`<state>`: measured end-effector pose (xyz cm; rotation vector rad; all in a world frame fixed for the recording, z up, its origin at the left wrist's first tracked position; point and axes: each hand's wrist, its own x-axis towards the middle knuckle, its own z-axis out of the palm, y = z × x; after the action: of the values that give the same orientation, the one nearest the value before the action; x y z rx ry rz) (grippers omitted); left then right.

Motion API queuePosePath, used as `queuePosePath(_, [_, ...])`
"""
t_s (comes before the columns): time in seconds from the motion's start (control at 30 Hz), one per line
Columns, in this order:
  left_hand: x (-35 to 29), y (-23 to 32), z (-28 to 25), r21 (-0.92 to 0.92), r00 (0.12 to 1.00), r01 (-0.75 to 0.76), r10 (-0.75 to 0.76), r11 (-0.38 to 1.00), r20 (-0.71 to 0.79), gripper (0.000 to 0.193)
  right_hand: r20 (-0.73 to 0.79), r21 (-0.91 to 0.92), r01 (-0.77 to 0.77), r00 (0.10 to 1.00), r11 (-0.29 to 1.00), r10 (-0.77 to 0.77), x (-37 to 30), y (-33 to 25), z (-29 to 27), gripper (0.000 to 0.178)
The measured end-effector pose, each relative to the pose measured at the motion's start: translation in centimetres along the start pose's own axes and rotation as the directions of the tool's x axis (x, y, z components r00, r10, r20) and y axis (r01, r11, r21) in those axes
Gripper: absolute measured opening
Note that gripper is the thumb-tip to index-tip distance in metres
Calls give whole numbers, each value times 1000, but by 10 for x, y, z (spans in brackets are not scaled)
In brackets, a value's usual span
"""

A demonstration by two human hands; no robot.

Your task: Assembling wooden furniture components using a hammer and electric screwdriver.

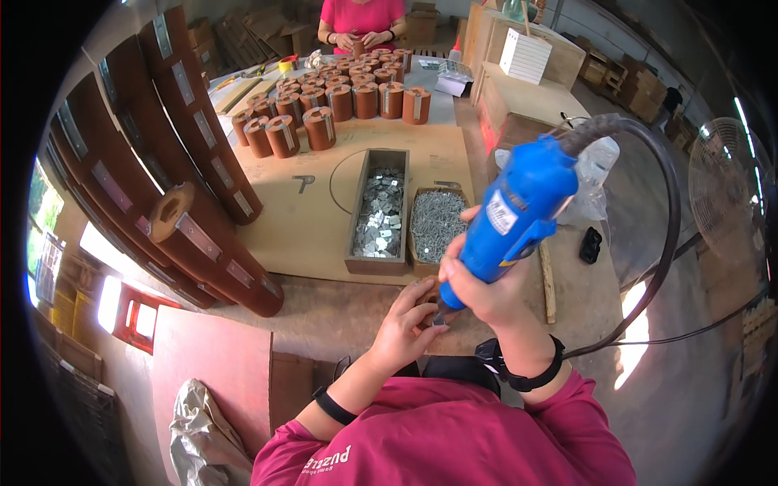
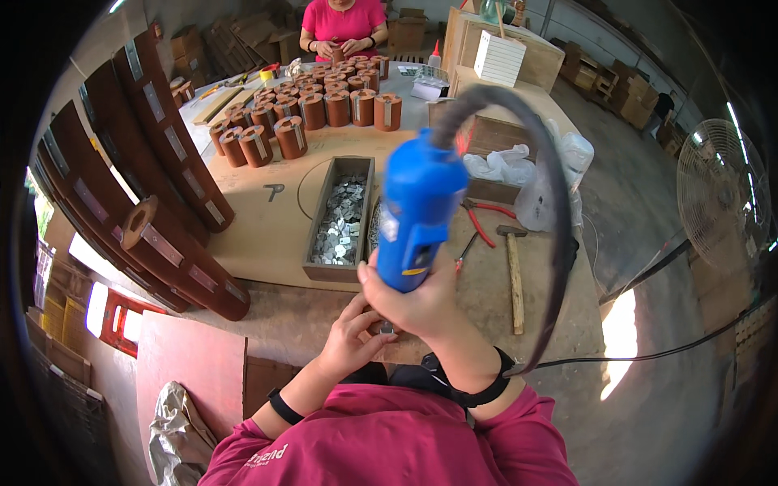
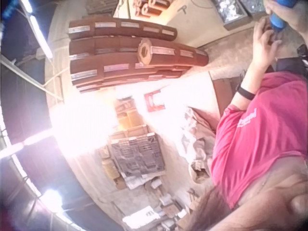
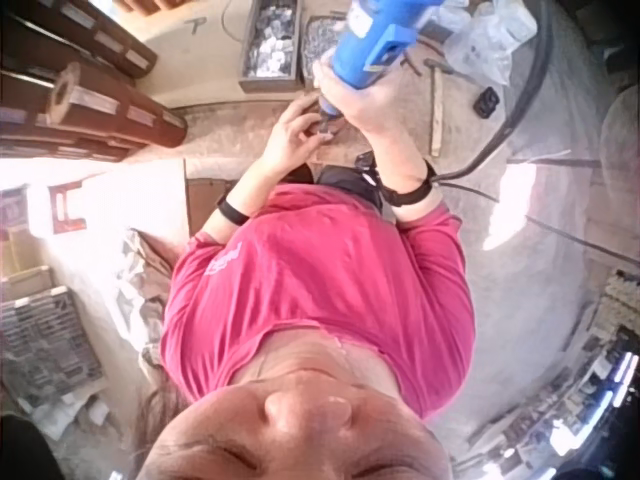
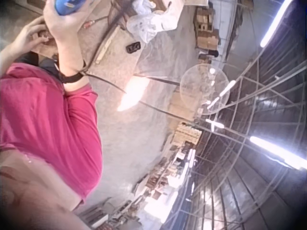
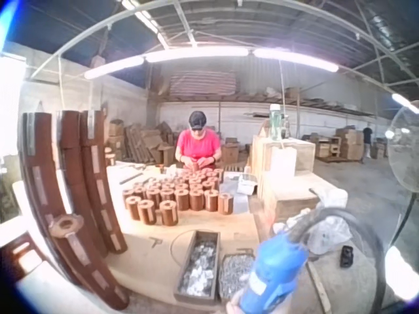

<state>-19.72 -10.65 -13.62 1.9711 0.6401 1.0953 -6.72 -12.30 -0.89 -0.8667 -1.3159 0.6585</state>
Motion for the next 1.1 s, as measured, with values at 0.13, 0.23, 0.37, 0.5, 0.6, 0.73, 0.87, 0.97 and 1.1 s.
queuePosePath(0.13, [3, 1, -3, 144, 994, -109, 110, 984, 0, 31, -192, 191, -42, 978, 981, 79, -1, -1, -25, 48])
queuePosePath(0.23, [5, 1, -4, 131, 993, -117, 118, 984, 2, 31, -309, 292, -54, 940, 955, 147, -8, 2, -49, 46])
queuePosePath(0.37, [13, 25, -3, 225, 998, -57, 59, 973, -2, 34, -440, 444, -147, 824, 884, 358, -29, 30, -77, 40])
queuePosePath(0.5, [17, 22, 5, 472, 997, -81, 66, 878, 49, 37, -469, 525, -288, 688, 801, 554, -50, 71, -99, 34])
queuePosePath(0.6, [25, 18, -18, 428, 960, -252, 169, 868, 221, 38, -410, 542, -470, 576, 697, 707, -71, 107, -113, 29])
queuePosePath(0.73, [15, 17, -63, 497, 965, -53, -84, 866, 249, 46, -398, 497, -564, 527, 660, 751, -86, 121, -116, 26])
queuePosePath(0.87, [12, 34, -35, 266, 952, 147, -210, 953, 223, 49, -374, 483, -604, 512, 633, 774, -87, 128, -115, 26])
queuePosePath(0.97, [9, 16, -6, 358, 993, 117, -108, 926, -45, 54, -353, 435, -652, 512, 622, 783, -84, 128, -114, 23])
queuePosePath(1.1, [21, 11, -6, 221, 992, 60, -83, 973, 94, 58, -314, 454, -667, 500, 591, 807, -85, 128, -117, 24])
